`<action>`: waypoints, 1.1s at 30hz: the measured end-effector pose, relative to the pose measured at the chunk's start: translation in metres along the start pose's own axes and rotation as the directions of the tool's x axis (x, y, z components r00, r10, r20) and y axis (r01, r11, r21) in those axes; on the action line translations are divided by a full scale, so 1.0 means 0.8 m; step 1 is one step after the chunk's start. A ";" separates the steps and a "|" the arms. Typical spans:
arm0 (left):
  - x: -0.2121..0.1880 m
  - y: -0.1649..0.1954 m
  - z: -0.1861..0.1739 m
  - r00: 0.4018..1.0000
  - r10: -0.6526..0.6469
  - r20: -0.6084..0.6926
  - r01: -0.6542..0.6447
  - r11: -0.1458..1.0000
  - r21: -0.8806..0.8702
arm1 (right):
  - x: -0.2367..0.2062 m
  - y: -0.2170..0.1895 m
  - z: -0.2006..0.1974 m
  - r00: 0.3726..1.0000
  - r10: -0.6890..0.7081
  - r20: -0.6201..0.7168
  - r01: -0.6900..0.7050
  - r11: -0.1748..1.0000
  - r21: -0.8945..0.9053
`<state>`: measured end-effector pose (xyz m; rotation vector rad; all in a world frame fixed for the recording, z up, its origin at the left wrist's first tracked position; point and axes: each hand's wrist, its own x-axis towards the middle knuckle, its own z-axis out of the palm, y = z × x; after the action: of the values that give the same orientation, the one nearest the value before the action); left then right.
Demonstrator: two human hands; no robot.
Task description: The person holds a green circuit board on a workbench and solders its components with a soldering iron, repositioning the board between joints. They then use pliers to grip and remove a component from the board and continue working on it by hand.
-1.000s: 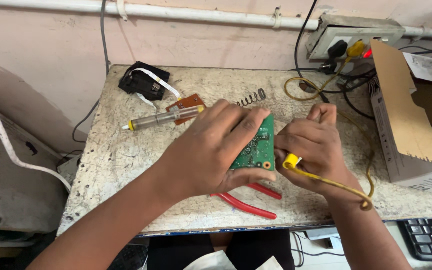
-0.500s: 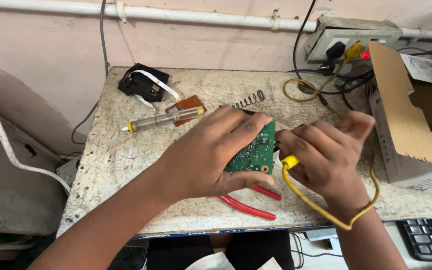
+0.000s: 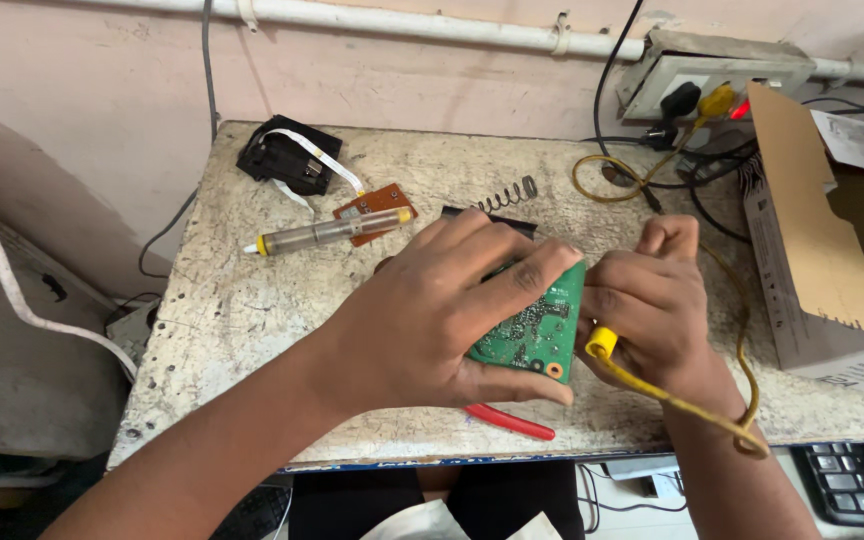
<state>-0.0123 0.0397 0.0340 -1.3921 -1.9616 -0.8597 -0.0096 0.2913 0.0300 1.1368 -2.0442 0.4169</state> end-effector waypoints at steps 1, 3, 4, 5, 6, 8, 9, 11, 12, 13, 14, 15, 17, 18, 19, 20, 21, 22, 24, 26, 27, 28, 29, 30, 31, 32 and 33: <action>-0.001 0.001 0.001 1.000 -0.011 0.010 0.011 1.000 -0.013 | -0.001 -0.001 -0.001 1.000 -0.008 -0.006 0.007 0.999 -0.035; -0.002 0.002 0.002 1.000 -0.010 0.007 0.010 1.000 -0.007 | -0.003 -0.005 -0.002 0.999 -0.027 -0.019 0.025 0.994 -0.105; -0.002 0.001 0.003 1.000 -0.010 0.005 0.010 1.000 -0.004 | -0.003 -0.007 -0.002 0.998 -0.048 -0.029 0.043 0.985 -0.167; -0.002 0.000 0.003 1.000 0.002 -0.001 -0.002 1.000 0.017 | -0.004 -0.008 -0.002 0.997 -0.070 -0.038 0.060 0.971 -0.230; -0.001 -0.001 0.003 1.000 0.014 -0.007 -0.014 0.999 0.039 | -0.004 -0.008 -0.002 0.995 -0.093 -0.046 0.076 0.954 -0.291; 0.000 -0.003 0.003 0.998 0.046 -0.046 -0.042 0.996 0.074 | -0.005 -0.010 -0.002 0.998 -0.050 -0.036 0.038 0.954 -0.296; 0.001 -0.004 0.003 0.995 0.068 -0.077 -0.061 0.994 0.089 | -0.006 -0.008 -0.002 0.999 -0.029 -0.034 0.017 0.954 -0.300; 0.001 -0.005 -0.001 0.987 0.087 -0.135 -0.067 0.987 0.145 | -0.004 0.002 0.001 0.994 -0.066 -0.090 0.037 0.953 -0.300; 0.001 -0.007 -0.005 0.983 0.087 -0.162 -0.056 0.981 0.184 | -0.003 0.008 0.003 0.990 -0.083 -0.118 0.044 0.953 -0.301; -0.001 -0.008 -0.009 0.978 0.086 -0.189 -0.043 0.974 0.222 | -0.006 0.009 0.001 0.992 -0.042 -0.118 0.004 0.951 -0.310; -0.003 -0.008 -0.013 0.981 0.096 -0.170 -0.044 0.957 0.287 | -0.010 0.009 -0.002 0.993 -0.004 -0.119 -0.035 0.947 -0.320; -0.005 -0.008 -0.018 0.983 0.107 -0.152 -0.047 0.934 0.354 | -0.013 0.011 -0.003 0.992 0.032 -0.122 -0.070 0.941 -0.330; -0.007 -0.008 -0.022 0.985 0.121 -0.122 -0.056 0.895 0.442 | -0.017 0.013 -0.003 0.989 0.044 -0.142 -0.093 0.927 -0.363; -0.008 -0.006 -0.023 0.986 0.126 -0.109 -0.062 0.885 0.461 | -0.018 0.014 -0.002 0.987 0.054 -0.151 -0.108 0.920 -0.377; -0.009 -0.005 -0.023 0.987 0.131 -0.095 -0.070 0.874 0.480 | -0.019 0.014 -0.003 0.986 0.057 -0.156 -0.113 0.919 -0.379; -0.009 -0.003 -0.023 0.988 0.124 -0.091 -0.066 0.879 0.472 | -0.020 0.015 -0.004 0.985 0.060 -0.161 -0.118 0.917 -0.381; -0.009 -0.001 -0.024 0.989 0.116 -0.086 -0.064 0.884 0.463 | -0.020 0.015 -0.006 0.984 0.064 -0.166 -0.124 0.915 -0.383; -0.010 0.001 -0.025 0.991 0.110 -0.082 -0.061 0.888 0.455 | -0.019 0.016 -0.007 0.984 0.076 -0.163 -0.134 0.914 -0.384; -0.012 0.006 -0.027 0.992 0.091 -0.083 -0.045 0.894 0.445 | -0.017 0.016 -0.009 0.983 0.106 -0.148 -0.154 0.917 -0.369; -0.012 0.008 -0.027 0.994 0.074 -0.080 -0.033 0.904 0.425 | -0.015 0.014 -0.011 0.982 0.142 -0.121 -0.175 0.928 -0.329; -0.011 0.009 -0.026 0.995 0.068 -0.077 -0.031 0.911 0.411 | -0.013 0.013 -0.011 0.981 0.160 -0.105 -0.185 0.935 -0.303; -0.010 0.009 -0.025 0.995 0.063 -0.074 -0.029 0.917 0.397 | -0.011 0.013 -0.010 0.985 0.159 -0.061 -0.170 0.943 -0.286; -0.010 0.009 -0.025 0.995 0.063 -0.075 -0.029 0.919 0.394 | -0.008 0.013 -0.010 0.988 0.156 -0.017 -0.155 0.951 -0.268; -0.009 0.009 -0.025 0.995 0.064 -0.074 -0.030 0.920 0.390 | -0.005 0.013 -0.009 0.988 0.152 0.026 -0.141 0.958 -0.249; -0.009 0.008 -0.025 0.995 0.066 -0.074 -0.032 0.921 0.387 | -0.002 0.012 -0.007 0.985 0.153 0.073 -0.131 0.962 -0.241; -0.009 0.008 -0.025 0.995 0.063 -0.072 -0.031 0.922 0.386 | 0.001 0.011 -0.006 0.981 0.154 0.120 -0.123 0.965 -0.232; -0.008 0.008 -0.025 0.996 0.061 -0.070 -0.030 0.924 0.382 | 0.003 0.009 -0.005 0.974 0.155 0.168 -0.115 0.968 -0.223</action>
<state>-0.0022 0.0222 0.0423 -1.1495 -1.9012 -0.4693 -0.0146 0.2957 0.0351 0.9385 -2.2750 0.1575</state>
